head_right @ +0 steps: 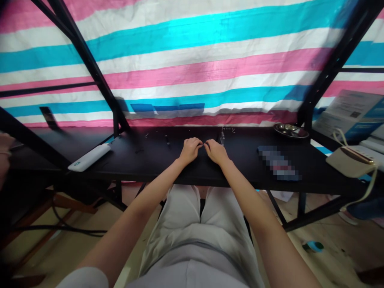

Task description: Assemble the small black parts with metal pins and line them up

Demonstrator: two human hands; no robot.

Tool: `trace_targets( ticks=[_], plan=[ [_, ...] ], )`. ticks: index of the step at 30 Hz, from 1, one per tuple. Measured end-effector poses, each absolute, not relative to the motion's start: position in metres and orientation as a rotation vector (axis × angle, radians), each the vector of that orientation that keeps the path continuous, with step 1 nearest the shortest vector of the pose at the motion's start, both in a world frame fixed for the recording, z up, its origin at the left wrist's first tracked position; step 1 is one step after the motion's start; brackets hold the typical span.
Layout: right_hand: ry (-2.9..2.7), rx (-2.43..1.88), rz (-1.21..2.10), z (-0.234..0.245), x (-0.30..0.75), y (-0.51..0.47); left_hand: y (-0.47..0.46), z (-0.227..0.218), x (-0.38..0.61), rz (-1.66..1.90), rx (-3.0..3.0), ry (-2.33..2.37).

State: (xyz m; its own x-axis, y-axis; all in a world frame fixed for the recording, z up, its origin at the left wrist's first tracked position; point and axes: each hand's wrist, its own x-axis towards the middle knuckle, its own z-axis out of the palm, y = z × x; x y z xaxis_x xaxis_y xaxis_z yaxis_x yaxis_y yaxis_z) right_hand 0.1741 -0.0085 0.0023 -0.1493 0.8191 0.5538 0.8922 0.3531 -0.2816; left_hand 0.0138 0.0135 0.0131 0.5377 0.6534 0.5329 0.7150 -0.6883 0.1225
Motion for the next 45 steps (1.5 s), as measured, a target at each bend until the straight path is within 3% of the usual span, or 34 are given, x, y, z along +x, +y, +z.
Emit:
trace_targets(
  ticks=[12,28,37,45],
  plan=[
    [-2.013,-1.383,0.000,0.000,0.171,-0.008,0.013,0.011,0.011,-0.921,-2.737,-1.039],
    [-1.832,-1.192,-0.085,0.004,0.174,-0.013,0.031,0.005,-0.002,-1.415,-2.628,-1.142],
    [-1.882,-1.178,-0.053,-0.002,0.176,-0.005,0.025,0.008,-0.002,-1.292,-2.635,-1.060],
    [-1.888,-1.126,-0.161,0.000,0.178,-0.006,0.034,0.005,-0.002,-1.546,-2.709,-1.005]
  ],
)
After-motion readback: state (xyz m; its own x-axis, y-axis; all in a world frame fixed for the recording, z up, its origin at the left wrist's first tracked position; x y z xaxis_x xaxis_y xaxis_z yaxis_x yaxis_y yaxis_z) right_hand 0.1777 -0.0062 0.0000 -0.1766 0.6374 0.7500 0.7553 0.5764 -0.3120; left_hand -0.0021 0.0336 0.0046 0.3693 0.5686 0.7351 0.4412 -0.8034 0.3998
